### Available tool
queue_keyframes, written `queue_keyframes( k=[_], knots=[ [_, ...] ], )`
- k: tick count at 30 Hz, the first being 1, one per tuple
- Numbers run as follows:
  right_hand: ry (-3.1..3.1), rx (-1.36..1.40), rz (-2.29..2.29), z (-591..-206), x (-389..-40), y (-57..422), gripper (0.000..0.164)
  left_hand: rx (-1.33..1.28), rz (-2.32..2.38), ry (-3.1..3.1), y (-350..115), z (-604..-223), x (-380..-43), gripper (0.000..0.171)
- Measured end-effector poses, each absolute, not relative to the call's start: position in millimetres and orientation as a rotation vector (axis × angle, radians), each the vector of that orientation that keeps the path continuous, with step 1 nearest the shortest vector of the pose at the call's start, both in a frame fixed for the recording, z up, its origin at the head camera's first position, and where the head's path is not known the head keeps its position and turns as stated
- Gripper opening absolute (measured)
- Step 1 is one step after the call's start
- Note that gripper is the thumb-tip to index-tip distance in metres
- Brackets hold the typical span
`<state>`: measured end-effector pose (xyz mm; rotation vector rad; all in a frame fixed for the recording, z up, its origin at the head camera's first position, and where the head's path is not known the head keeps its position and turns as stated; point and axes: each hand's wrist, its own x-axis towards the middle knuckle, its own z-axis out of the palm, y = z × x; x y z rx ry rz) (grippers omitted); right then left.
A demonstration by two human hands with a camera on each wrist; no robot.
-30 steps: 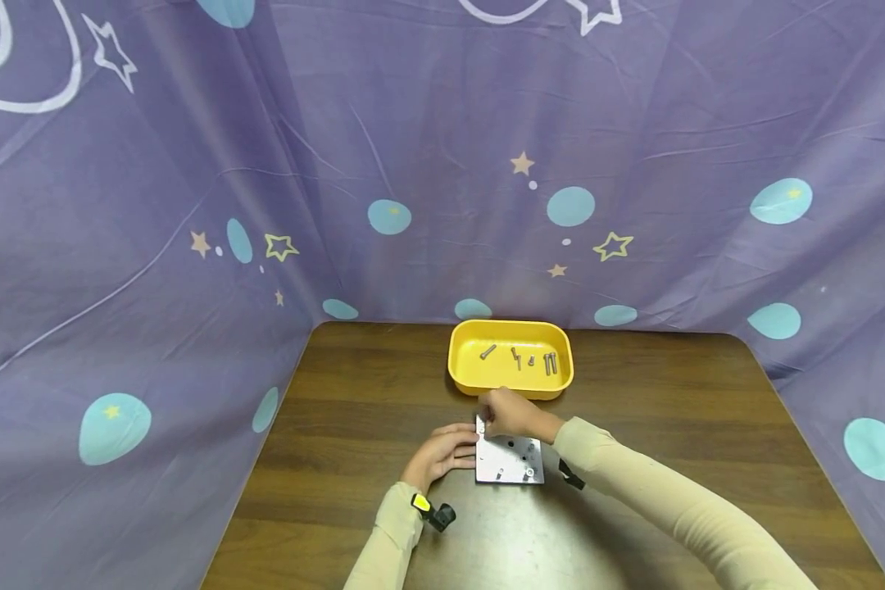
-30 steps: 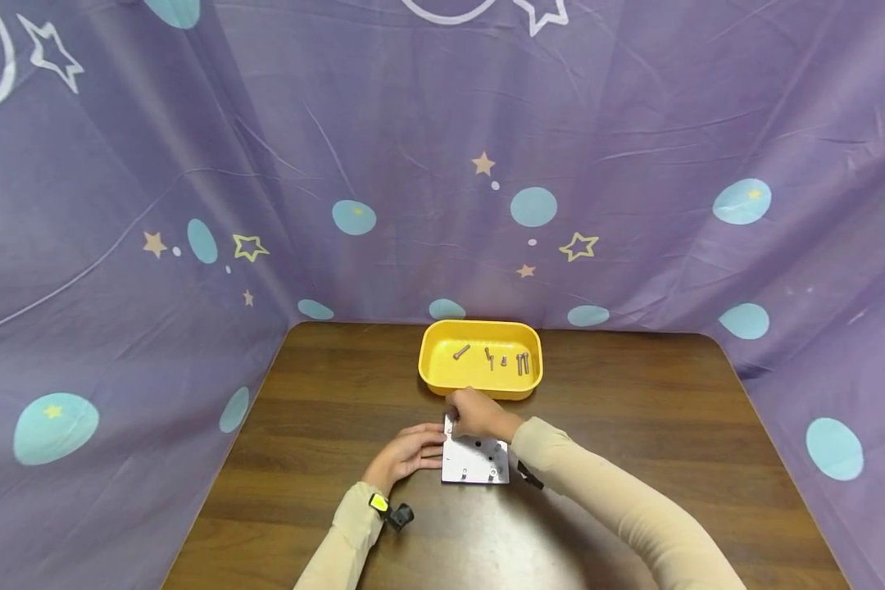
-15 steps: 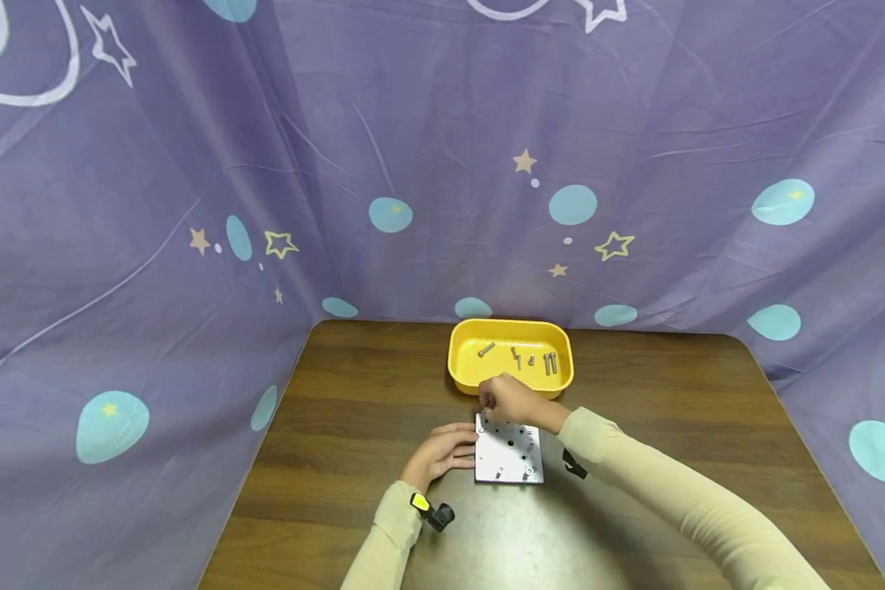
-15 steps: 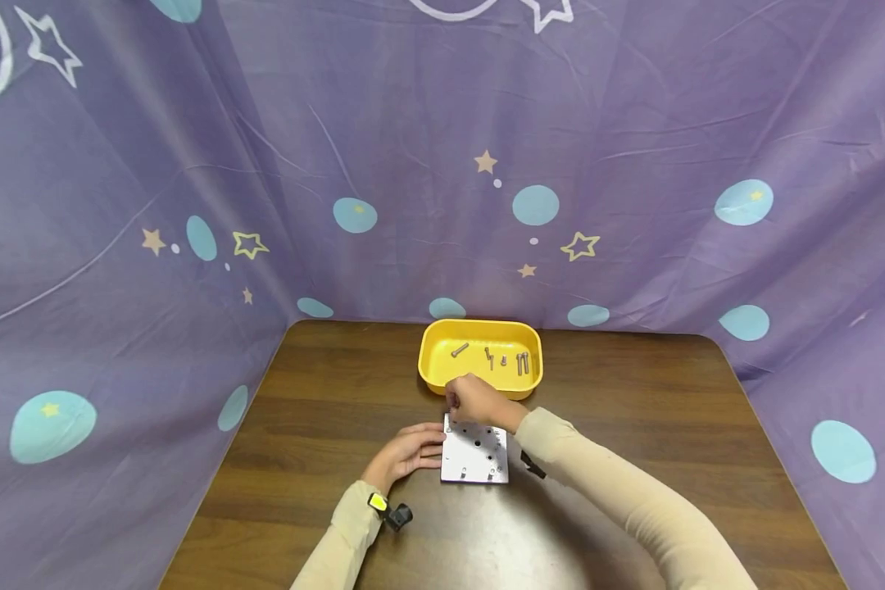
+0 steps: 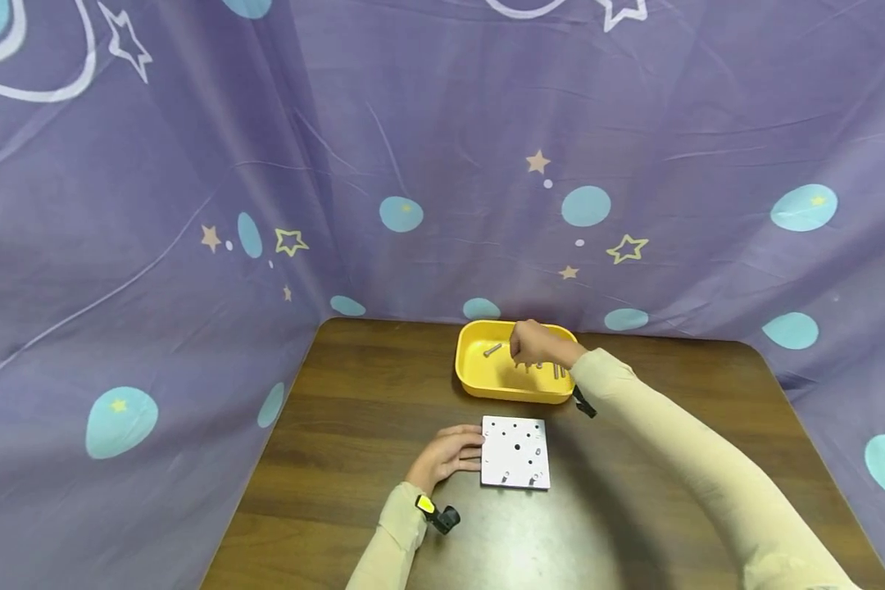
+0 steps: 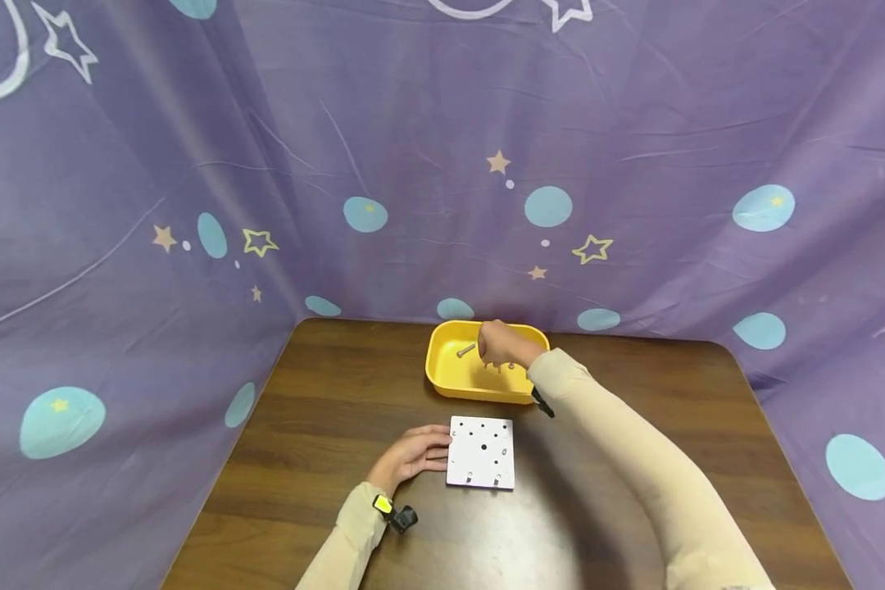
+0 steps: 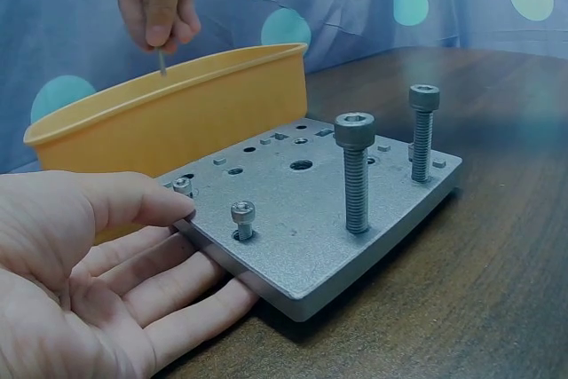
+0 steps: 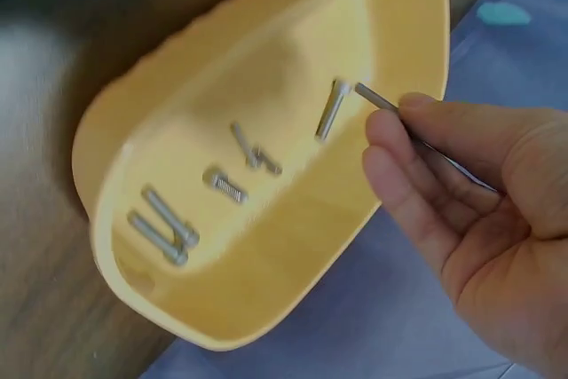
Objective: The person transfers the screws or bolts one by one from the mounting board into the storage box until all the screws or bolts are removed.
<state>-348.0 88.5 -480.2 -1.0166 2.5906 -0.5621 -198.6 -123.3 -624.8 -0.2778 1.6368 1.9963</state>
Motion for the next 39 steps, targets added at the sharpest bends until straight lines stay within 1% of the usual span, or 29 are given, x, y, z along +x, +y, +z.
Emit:
queue_keyframes(
  k=[2,6,8,12,15,19,24,28,30,34,39],
  knots=[
    [2.586,-0.948,-0.505,-479.2,-355.9,89.0,0.012,-0.29,1.996,1.635,-123.5,-626.0,-198.5,0.046],
    [2.561,-0.801,-0.438,-481.8,-367.3,87.0,0.005,-0.286,1.99,1.654,-124.3,-626.9,-198.0,0.048],
    [2.545,-0.722,-0.424,-485.8,-371.7,85.6,0.008,-0.285,1.988,1.656,-124.3,-626.6,-197.9,0.048],
    [2.506,-0.588,-0.382,-496.9,-378.2,84.2,0.02,-0.282,1.985,1.662,-123.0,-625.6,-197.4,0.047],
    [2.49,-0.512,-0.366,-504.0,-380.5,84.1,0.019,-0.287,1.985,1.667,-121.5,-624.3,-196.8,0.045],
    [2.497,-0.498,-0.382,-511.7,-381.9,84.6,0.012,-0.296,1.985,1.659,-120.4,-624.7,-197.0,0.044],
    [2.5,-0.525,-0.4,-515.5,-384.6,82.0,0.013,-0.317,1.984,1.65,-122.7,-627.1,-199.4,0.044],
    [2.53,-0.543,-0.424,-513.2,-381.7,87.4,0.017,-0.308,1.977,1.646,-118.7,-626.3,-199.2,0.045],
    [2.575,-0.638,-0.404,-510.2,-379.9,88.9,0.018,-0.303,1.978,1.643,-117.7,-625.7,-198.8,0.046],
    [2.673,-0.874,-0.404,-500.2,-372.1,86.1,0.013,-0.285,1.982,1.642,-119.0,-624.6,-198.0,0.046],
    [2.652,-1.064,-0.565,-492.1,-346.7,74.3,0.009,-0.263,1.987,1.637,-123.0,-623.9,-199.2,0.046]
  ],
)
